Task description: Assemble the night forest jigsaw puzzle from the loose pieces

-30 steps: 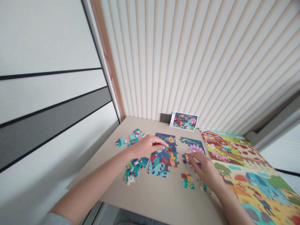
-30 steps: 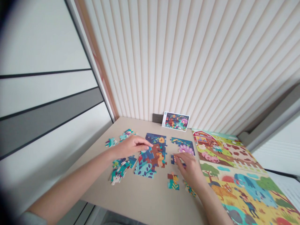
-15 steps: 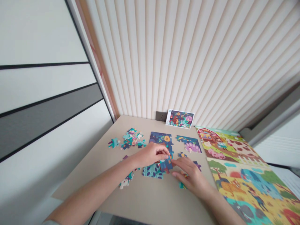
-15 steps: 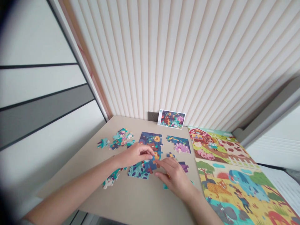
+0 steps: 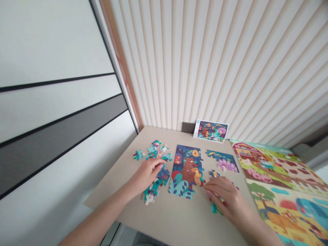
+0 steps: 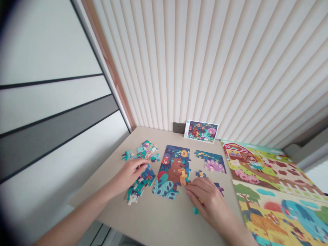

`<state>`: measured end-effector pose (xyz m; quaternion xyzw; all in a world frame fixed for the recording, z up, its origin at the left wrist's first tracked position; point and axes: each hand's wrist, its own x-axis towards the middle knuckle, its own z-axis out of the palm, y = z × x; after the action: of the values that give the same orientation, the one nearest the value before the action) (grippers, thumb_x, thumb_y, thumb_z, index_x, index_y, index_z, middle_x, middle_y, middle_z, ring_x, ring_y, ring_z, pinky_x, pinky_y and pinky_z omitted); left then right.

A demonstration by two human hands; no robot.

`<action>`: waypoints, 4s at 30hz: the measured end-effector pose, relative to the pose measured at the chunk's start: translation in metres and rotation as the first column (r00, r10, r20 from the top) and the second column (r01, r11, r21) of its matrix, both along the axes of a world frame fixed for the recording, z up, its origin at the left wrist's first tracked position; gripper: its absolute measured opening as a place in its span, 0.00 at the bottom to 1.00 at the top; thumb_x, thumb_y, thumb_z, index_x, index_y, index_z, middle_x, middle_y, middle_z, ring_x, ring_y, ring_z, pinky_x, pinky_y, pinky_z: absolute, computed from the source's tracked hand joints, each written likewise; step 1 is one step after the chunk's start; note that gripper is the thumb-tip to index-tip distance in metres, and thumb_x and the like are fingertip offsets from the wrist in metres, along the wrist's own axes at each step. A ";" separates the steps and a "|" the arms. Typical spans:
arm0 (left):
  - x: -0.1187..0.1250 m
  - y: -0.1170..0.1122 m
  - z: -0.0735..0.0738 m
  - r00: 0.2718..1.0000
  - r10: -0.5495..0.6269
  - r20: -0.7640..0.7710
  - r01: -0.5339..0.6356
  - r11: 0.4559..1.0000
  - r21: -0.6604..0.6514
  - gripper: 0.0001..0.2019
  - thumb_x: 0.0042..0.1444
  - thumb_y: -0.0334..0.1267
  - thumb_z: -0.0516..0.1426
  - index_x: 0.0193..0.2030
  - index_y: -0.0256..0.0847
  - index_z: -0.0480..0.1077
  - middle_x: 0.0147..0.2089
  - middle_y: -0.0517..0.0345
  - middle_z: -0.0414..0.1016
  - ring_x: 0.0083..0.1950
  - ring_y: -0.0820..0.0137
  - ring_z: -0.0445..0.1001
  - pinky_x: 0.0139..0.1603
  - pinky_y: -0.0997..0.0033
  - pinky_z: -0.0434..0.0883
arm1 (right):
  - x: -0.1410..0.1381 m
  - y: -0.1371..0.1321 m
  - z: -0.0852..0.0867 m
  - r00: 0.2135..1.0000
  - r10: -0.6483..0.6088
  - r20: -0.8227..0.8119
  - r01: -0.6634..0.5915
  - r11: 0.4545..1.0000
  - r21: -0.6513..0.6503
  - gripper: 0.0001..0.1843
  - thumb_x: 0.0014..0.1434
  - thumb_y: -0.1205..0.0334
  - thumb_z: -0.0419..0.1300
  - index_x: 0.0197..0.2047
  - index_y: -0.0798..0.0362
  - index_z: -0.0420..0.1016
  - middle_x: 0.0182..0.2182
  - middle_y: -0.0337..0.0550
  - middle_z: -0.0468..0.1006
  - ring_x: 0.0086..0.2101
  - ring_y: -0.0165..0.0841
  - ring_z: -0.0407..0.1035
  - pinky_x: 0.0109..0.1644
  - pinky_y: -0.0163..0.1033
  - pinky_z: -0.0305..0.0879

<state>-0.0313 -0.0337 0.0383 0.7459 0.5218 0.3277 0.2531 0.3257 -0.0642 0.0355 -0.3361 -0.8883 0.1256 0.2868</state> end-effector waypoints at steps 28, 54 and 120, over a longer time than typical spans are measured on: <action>-0.045 -0.029 -0.018 0.859 -0.050 -0.510 0.162 0.971 0.177 0.20 0.65 0.49 0.61 0.62 0.48 0.72 0.58 0.51 0.75 0.60 0.56 0.72 0.63 0.54 0.69 | 0.006 0.002 -0.005 0.997 -0.033 0.072 0.032 0.999 0.016 0.12 0.71 0.65 0.57 0.54 0.47 0.77 0.47 0.47 0.82 0.49 0.42 0.76 0.55 0.51 0.70; -0.036 0.024 -0.027 0.762 0.291 -0.579 -0.195 0.955 0.224 0.15 0.63 0.46 0.61 0.53 0.43 0.76 0.51 0.47 0.79 0.55 0.53 0.76 0.60 0.52 0.68 | 0.009 0.007 -0.009 0.992 -0.048 0.112 0.047 0.999 0.009 0.12 0.71 0.65 0.57 0.54 0.46 0.77 0.48 0.46 0.82 0.51 0.41 0.75 0.55 0.49 0.71; 0.047 -0.005 0.020 0.670 -0.711 -0.213 0.740 0.616 0.270 0.35 0.65 0.39 0.61 0.75 0.48 0.55 0.71 0.44 0.65 0.70 0.58 0.68 0.70 0.57 0.69 | -0.043 -0.015 -0.007 0.952 -0.133 -0.276 -0.008 0.889 -0.457 0.19 0.74 0.48 0.53 0.54 0.47 0.81 0.40 0.45 0.84 0.40 0.39 0.76 0.45 0.42 0.72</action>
<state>0.0156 -0.0386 0.0580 0.9373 0.1221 0.2488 0.2112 0.2827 -0.0791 0.0283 -0.3993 -0.7692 0.3690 0.3357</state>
